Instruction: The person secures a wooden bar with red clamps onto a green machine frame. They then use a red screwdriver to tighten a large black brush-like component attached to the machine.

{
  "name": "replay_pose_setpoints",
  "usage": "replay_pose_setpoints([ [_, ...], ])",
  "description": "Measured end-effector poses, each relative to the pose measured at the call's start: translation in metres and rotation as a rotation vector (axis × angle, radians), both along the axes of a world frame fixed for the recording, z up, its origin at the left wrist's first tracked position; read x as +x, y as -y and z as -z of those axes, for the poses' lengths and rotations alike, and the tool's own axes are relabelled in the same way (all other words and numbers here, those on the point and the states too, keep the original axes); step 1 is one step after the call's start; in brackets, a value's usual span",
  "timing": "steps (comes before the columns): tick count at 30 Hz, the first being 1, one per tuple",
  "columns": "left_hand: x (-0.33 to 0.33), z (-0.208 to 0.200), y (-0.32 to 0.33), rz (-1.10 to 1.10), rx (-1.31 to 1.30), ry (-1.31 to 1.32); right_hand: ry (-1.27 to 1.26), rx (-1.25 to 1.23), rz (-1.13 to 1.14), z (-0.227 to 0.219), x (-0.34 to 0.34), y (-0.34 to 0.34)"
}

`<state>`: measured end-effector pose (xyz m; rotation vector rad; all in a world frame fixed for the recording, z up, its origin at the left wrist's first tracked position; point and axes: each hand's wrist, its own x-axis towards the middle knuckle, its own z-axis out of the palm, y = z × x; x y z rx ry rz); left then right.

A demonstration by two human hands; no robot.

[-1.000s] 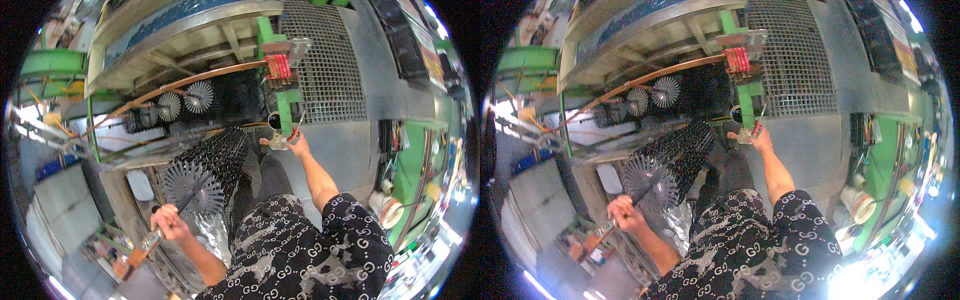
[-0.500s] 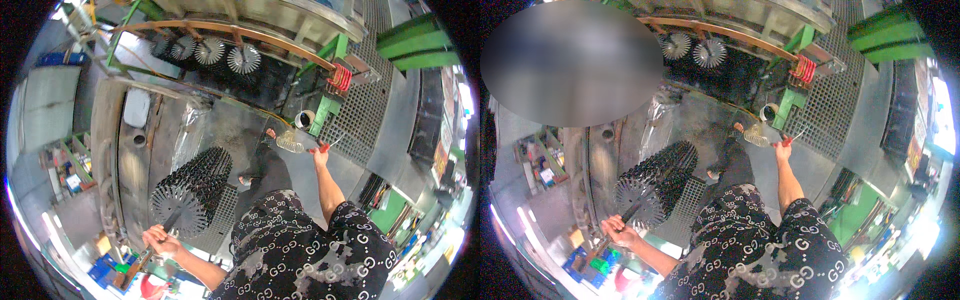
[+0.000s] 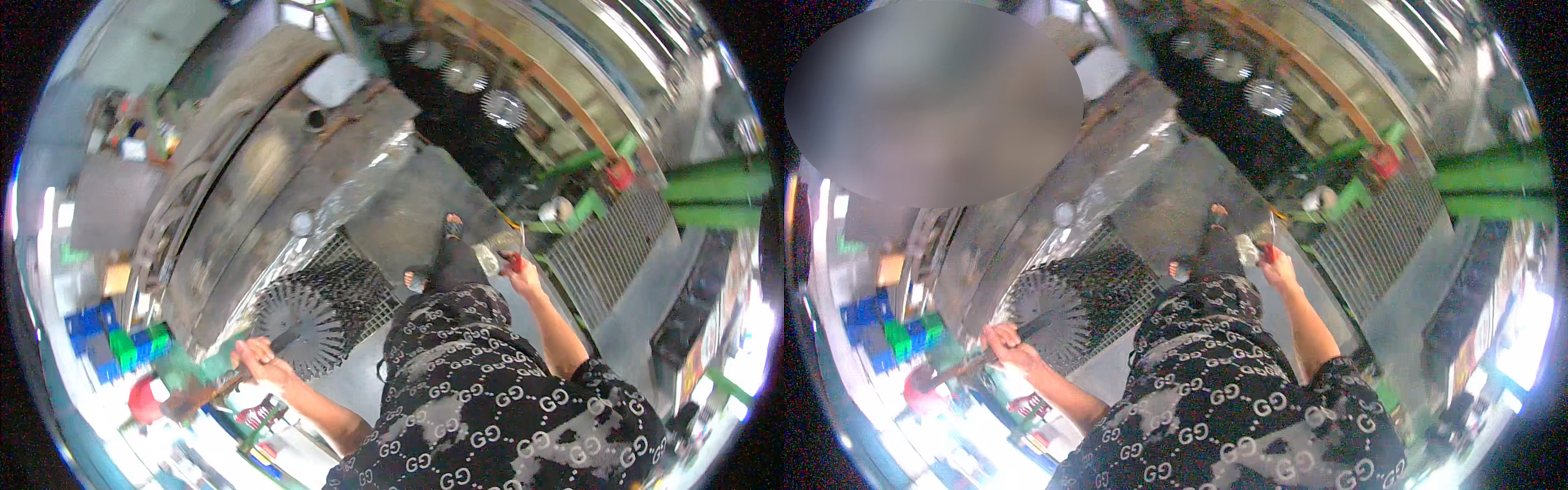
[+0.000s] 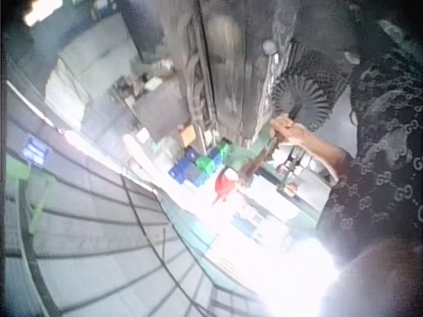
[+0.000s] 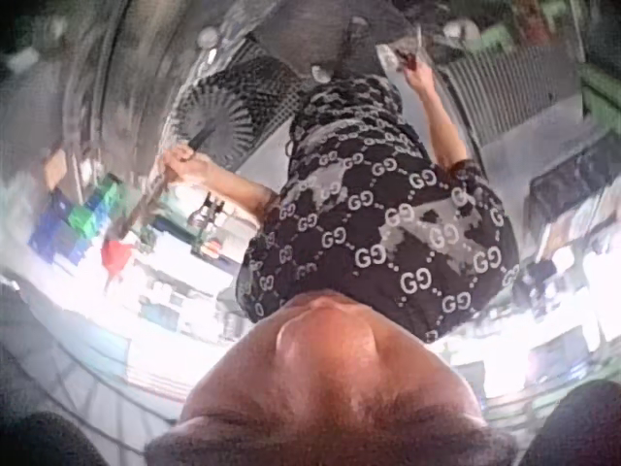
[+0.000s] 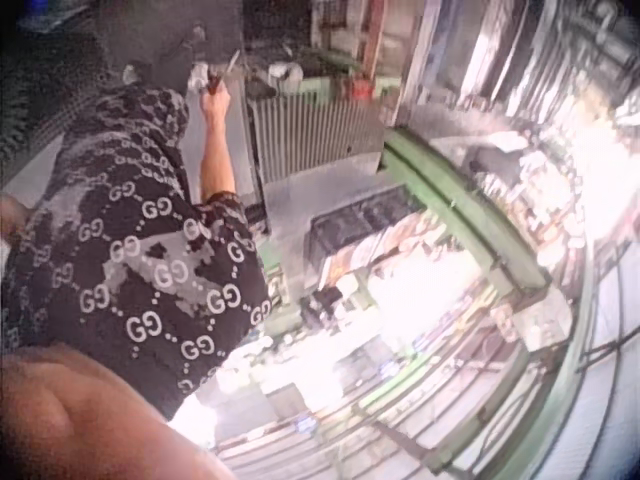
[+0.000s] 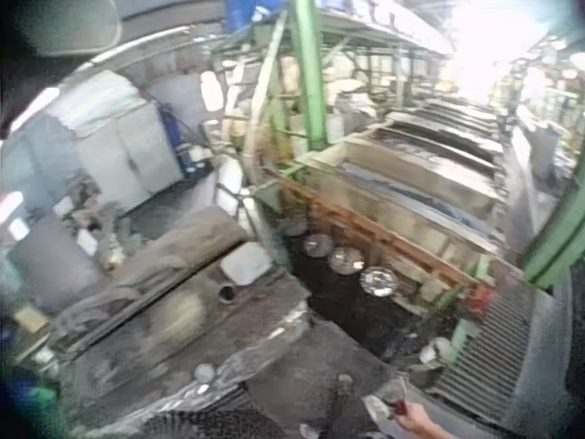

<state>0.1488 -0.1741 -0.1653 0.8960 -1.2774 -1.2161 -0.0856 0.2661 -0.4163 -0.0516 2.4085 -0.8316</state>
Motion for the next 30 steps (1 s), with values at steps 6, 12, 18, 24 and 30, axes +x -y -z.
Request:
replay_pose_setpoints([
  [6,0.011,-0.004,0.003,0.044,-0.087,0.060,0.214,-0.147,-0.087,0.124,-0.009,0.002],
  [12,0.063,-0.150,0.030,-0.325,-0.159,-0.087,0.158,0.095,-0.410,0.113,-0.032,0.034],
  [18,0.075,-0.276,0.021,0.245,-0.308,-0.255,0.168,0.169,-0.522,0.129,-0.079,0.047],
  [24,0.049,-0.299,0.058,0.307,-0.313,-0.276,0.205,0.140,-0.374,0.138,-0.122,0.055],
  [30,0.015,-0.291,0.128,0.237,-0.325,-0.149,0.074,-0.009,-0.188,0.147,-0.141,0.046],
])
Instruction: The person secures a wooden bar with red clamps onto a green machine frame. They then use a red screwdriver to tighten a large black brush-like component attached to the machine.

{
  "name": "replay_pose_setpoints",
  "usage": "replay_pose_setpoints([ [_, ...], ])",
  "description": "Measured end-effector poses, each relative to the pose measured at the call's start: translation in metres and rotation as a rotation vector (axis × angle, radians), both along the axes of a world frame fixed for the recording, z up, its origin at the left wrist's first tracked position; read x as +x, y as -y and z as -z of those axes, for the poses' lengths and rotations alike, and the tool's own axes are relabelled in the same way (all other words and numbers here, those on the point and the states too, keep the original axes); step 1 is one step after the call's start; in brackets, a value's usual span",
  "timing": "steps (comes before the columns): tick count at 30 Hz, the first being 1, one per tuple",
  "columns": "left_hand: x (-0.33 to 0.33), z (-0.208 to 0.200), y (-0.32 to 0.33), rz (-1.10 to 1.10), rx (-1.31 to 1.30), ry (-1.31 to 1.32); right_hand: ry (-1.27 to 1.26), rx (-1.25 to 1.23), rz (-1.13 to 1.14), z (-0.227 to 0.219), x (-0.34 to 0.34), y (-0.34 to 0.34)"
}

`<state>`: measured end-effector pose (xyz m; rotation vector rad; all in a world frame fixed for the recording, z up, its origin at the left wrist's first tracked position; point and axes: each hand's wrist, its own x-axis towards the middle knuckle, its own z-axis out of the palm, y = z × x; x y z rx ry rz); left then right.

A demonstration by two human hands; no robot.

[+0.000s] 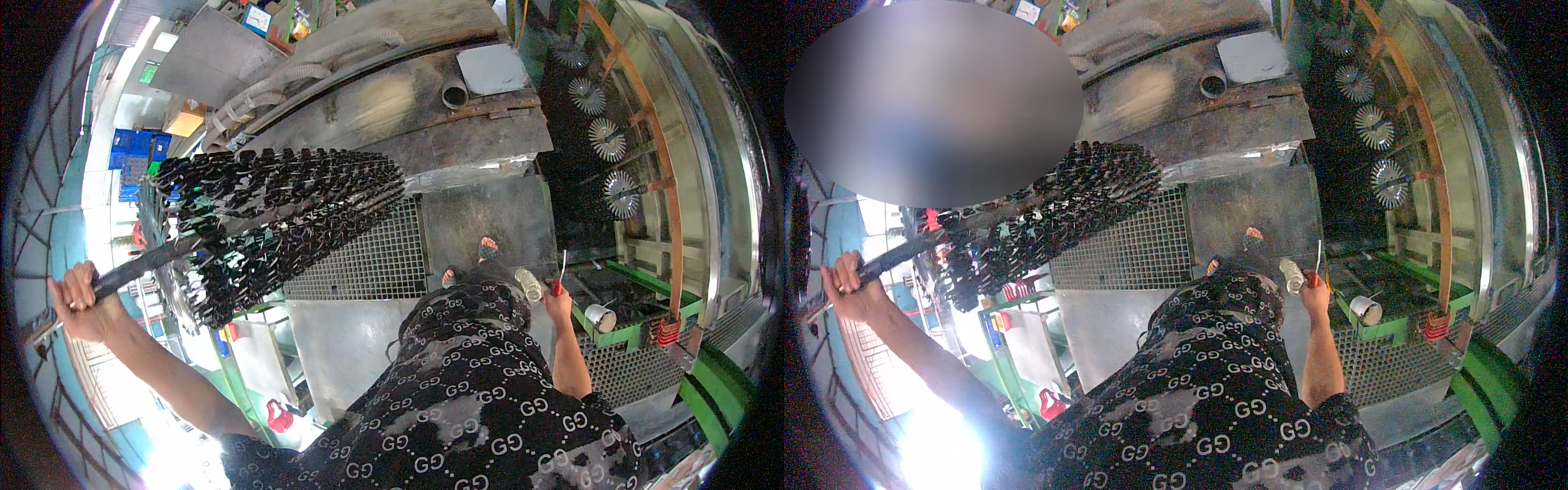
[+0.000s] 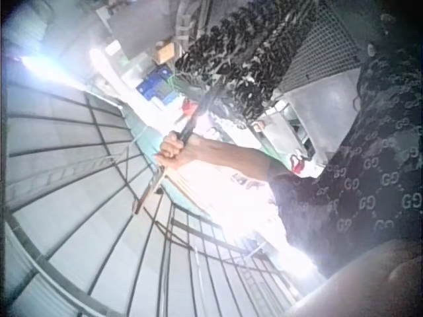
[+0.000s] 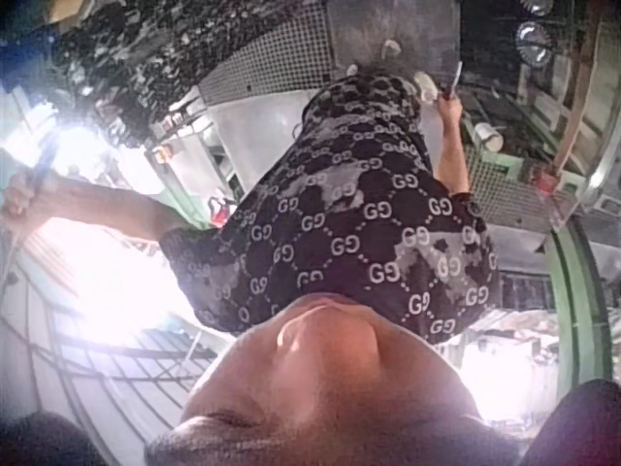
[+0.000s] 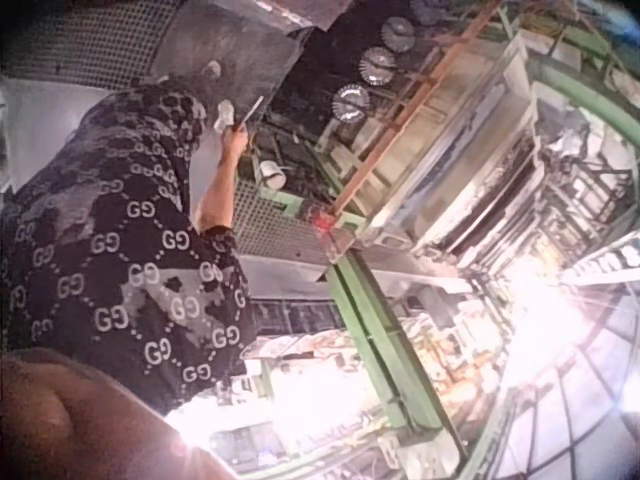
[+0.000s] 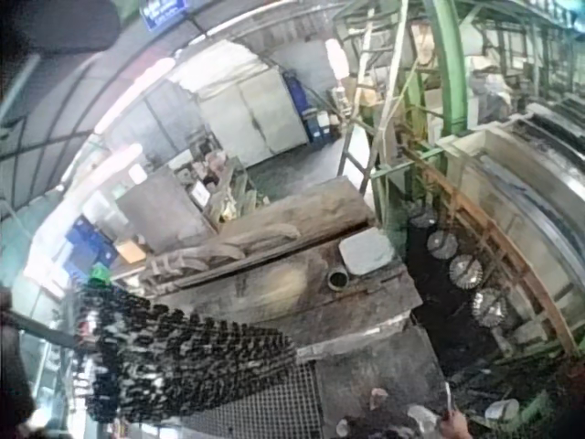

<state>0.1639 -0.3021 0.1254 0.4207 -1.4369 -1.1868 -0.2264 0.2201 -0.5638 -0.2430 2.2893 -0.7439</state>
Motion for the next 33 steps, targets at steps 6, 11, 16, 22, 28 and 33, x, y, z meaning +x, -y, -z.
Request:
replay_pose_setpoints([
  [6,-0.056,0.021,0.041,-0.116,0.006,0.072,-0.013,0.039,0.013,-0.040,-0.003,0.012],
  [11,-0.095,0.043,0.057,-0.166,-0.008,0.047,-0.008,0.038,-0.006,-0.035,-0.009,0.007],
  [16,-0.108,0.040,0.063,-0.218,-0.018,0.082,0.023,-0.088,-0.007,-0.075,-0.021,0.034],
  [22,-0.121,0.040,0.065,-0.248,0.006,0.024,-0.099,-0.363,0.035,-0.145,-0.027,0.090],
  [28,-0.129,0.047,0.101,-0.310,0.013,-0.031,-0.161,-0.686,-0.009,-0.228,-0.012,0.151],
  [33,-0.141,0.051,0.119,-0.292,-0.012,-0.026,-0.040,-0.745,0.089,-0.253,0.030,0.179],
])
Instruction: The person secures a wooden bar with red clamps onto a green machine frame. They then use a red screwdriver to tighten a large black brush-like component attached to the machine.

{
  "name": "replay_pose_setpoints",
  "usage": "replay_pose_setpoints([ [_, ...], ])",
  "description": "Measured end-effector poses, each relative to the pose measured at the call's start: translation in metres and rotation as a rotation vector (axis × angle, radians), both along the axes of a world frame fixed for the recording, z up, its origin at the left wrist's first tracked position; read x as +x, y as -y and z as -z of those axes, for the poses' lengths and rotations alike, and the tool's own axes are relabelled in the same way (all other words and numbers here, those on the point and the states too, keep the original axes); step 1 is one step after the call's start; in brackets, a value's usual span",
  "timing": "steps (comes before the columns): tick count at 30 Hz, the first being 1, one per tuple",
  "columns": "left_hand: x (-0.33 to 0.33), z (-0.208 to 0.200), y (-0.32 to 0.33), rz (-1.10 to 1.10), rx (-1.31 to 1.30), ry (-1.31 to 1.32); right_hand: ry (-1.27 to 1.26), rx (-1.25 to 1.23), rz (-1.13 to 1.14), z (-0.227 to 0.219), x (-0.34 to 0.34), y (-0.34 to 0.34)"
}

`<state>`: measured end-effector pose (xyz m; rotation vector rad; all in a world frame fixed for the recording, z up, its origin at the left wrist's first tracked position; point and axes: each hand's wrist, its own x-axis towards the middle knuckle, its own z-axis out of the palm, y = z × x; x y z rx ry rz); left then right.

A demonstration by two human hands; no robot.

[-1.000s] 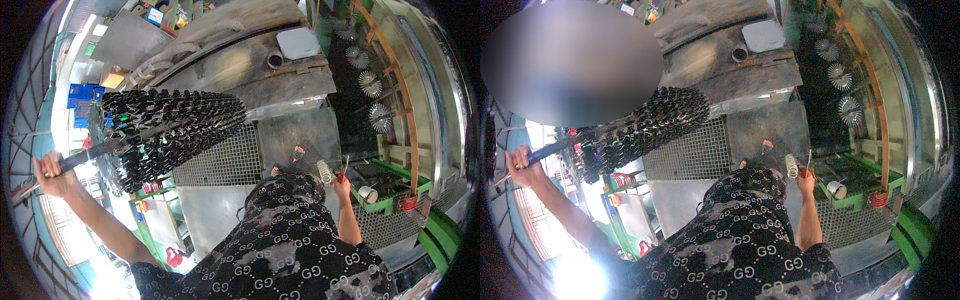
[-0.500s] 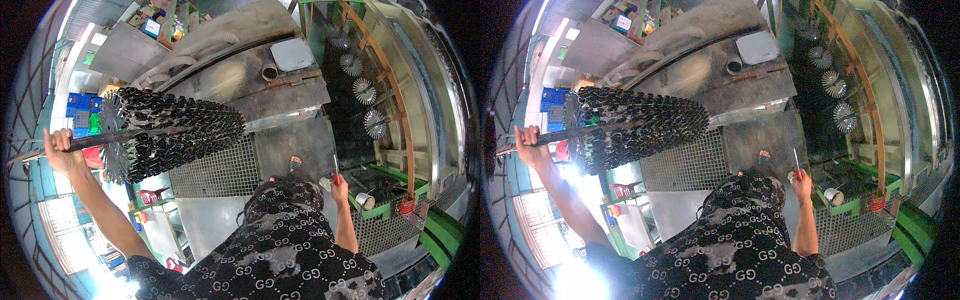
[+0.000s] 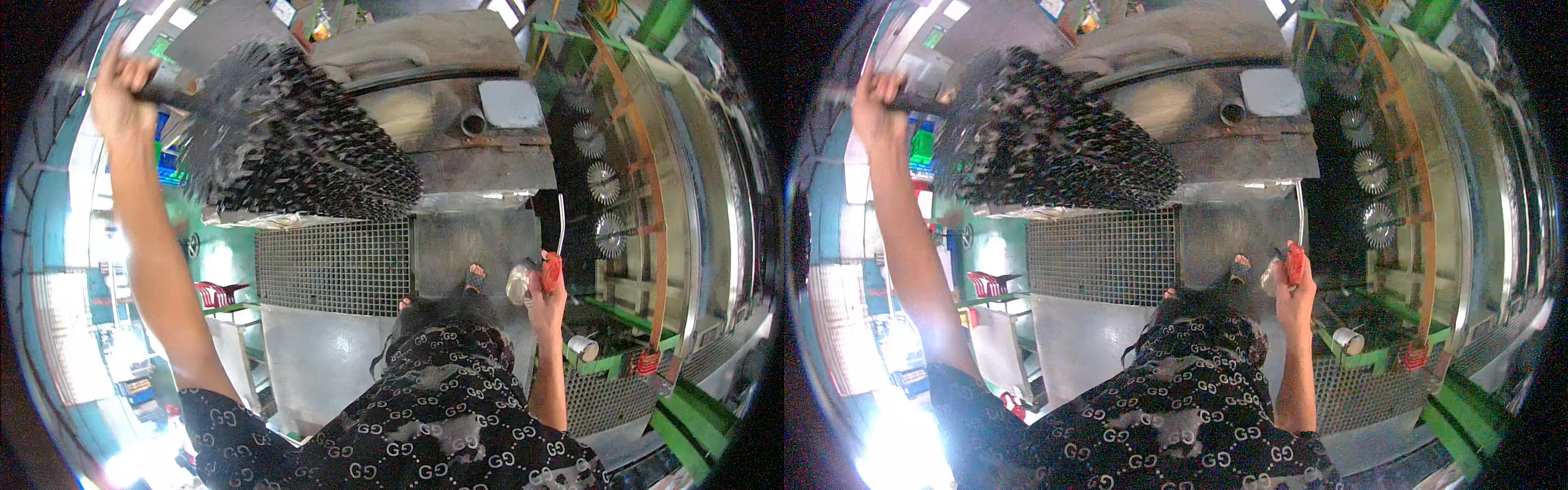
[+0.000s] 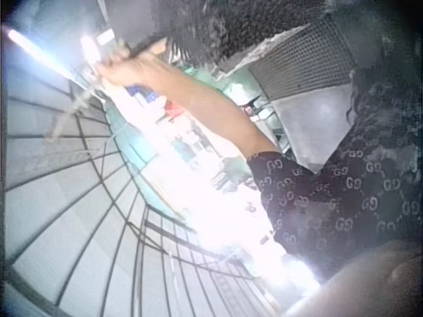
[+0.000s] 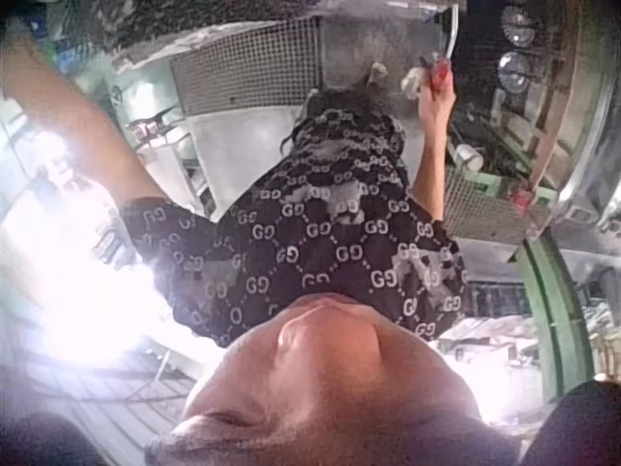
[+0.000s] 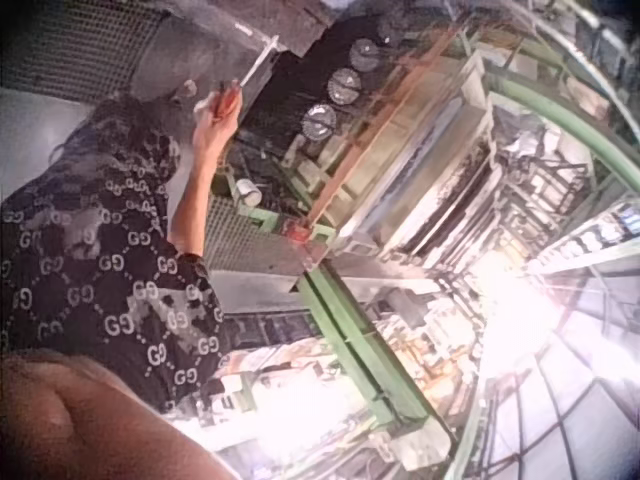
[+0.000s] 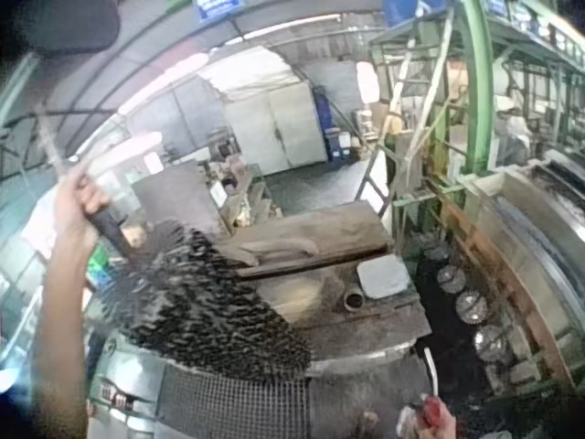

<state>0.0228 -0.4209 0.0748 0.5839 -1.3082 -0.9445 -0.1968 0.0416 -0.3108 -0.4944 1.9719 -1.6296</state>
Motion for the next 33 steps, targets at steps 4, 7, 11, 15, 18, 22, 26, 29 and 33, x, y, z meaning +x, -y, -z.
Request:
replay_pose_setpoints([
  [4,0.002,-0.013,0.010,0.104,-0.025,0.233,-0.051,-0.232,-0.117,-0.035,0.030,0.021],
  [7,-0.009,0.004,0.003,0.004,-0.045,0.150,-0.381,-0.171,-0.005,-0.094,0.061,0.040],
  [11,-0.016,0.000,-0.001,0.042,-0.057,0.027,-0.628,-0.181,0.011,-0.141,0.091,0.042],
  [15,-0.020,0.004,-0.008,0.182,-0.173,0.005,-0.724,-0.095,-0.042,-0.198,0.110,0.044],
  [18,-0.024,0.002,-0.007,0.185,-0.159,0.107,-0.686,0.004,-0.082,-0.254,0.118,0.060],
  [22,-0.047,0.003,-0.009,-0.241,-0.296,0.303,-0.959,0.138,-0.206,-0.311,0.109,0.100],
  [26,-0.065,0.002,-0.027,0.192,0.038,0.191,-0.987,0.138,-0.310,-0.335,0.091,0.107],
  [29,-0.057,0.009,-0.031,0.774,0.125,-0.096,-1.066,0.131,-0.370,-0.338,0.075,0.106],
  [33,-0.064,-0.003,-0.078,0.238,-0.064,0.212,-1.121,0.107,-0.391,-0.337,0.049,0.099],
])
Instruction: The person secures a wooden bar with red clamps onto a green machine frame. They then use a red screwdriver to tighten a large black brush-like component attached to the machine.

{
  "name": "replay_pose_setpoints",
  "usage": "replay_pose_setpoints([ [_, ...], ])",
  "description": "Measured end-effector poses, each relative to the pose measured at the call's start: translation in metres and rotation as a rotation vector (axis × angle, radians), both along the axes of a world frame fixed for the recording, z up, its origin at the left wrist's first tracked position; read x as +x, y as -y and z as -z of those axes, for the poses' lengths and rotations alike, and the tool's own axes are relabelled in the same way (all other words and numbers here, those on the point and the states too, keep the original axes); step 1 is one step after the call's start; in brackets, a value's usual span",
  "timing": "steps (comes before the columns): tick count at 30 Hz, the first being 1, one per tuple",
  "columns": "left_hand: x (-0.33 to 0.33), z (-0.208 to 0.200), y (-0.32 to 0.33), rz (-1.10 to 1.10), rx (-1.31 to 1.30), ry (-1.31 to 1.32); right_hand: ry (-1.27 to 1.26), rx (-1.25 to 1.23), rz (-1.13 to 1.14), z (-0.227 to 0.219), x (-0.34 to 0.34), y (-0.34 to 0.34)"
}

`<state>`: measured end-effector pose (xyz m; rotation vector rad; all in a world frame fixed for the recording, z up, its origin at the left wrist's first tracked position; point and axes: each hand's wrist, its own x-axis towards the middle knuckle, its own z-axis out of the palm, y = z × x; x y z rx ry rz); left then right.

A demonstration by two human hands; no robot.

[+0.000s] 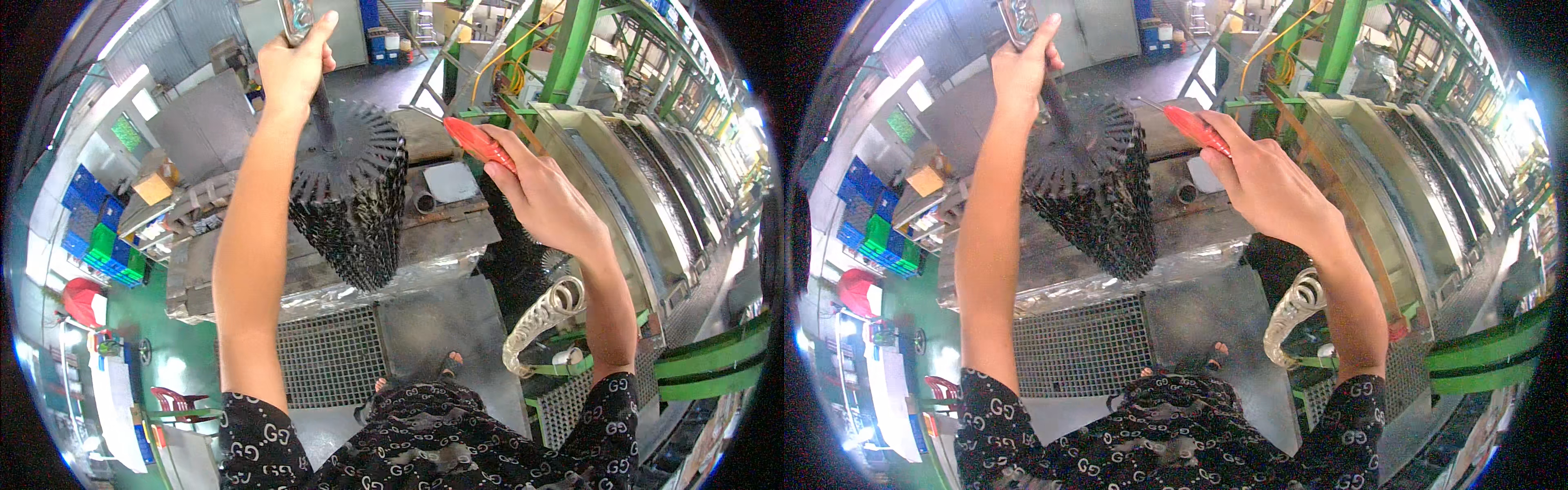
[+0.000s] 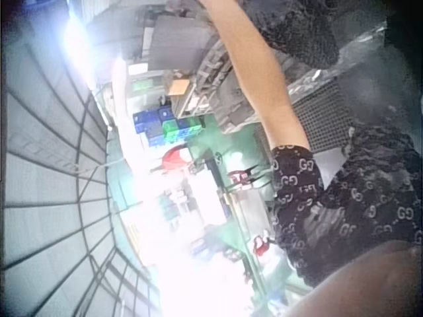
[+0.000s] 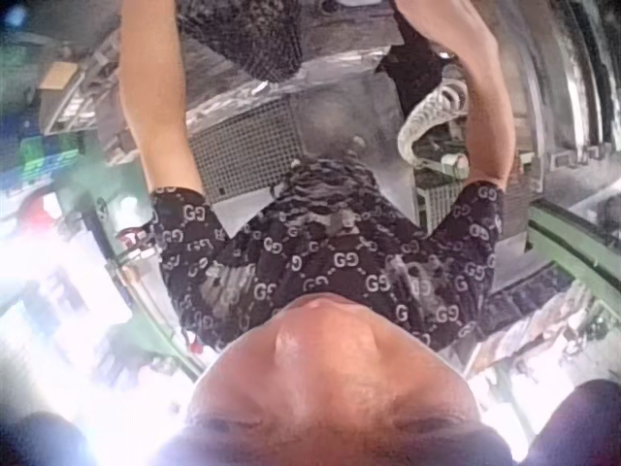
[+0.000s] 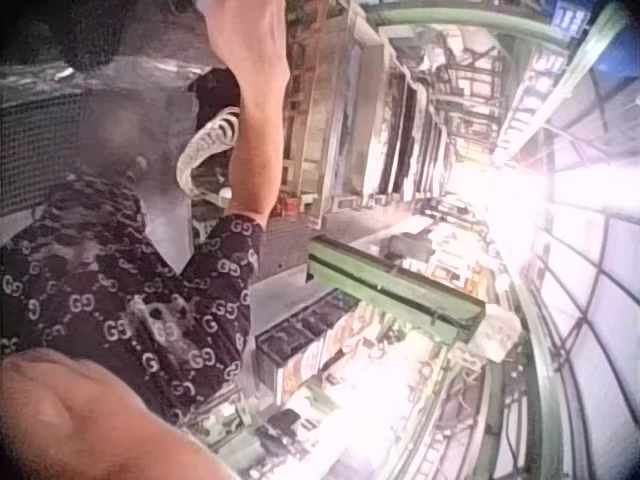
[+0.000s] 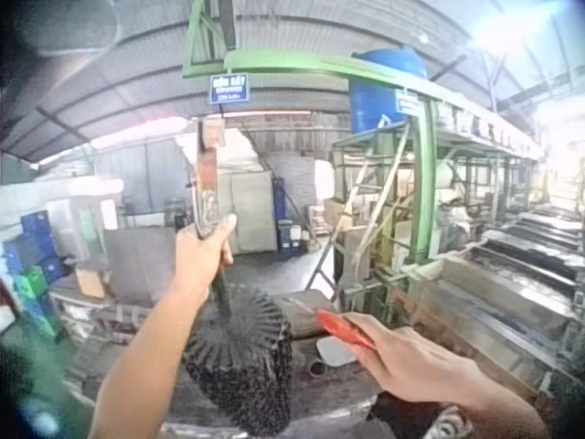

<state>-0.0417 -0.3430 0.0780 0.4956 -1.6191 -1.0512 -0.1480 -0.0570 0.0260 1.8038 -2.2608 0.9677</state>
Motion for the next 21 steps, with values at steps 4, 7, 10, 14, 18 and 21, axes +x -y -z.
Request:
replay_pose_setpoints([
  [4,0.003,-0.002,0.016,-0.073,-0.041,-0.069,0.137,0.123,-0.041,-0.009,-0.007,0.005],
  [7,0.011,-0.002,0.009,0.128,0.087,-0.050,0.115,0.013,-0.118,0.003,-0.024,0.006],
  [10,0.002,0.002,-0.005,-0.130,-0.001,-0.102,0.184,0.058,-0.163,0.004,-0.031,0.008],
  [14,0.013,0.001,-0.004,-0.129,0.079,-0.152,0.172,0.015,-0.237,0.006,-0.039,0.015],
  [18,0.022,0.001,0.003,-0.053,0.100,-0.157,0.101,0.020,-0.239,0.004,-0.040,0.022],
  [21,0.024,0.011,0.027,-0.478,-0.137,-0.091,0.087,0.100,-0.204,-0.008,-0.026,0.026],
])
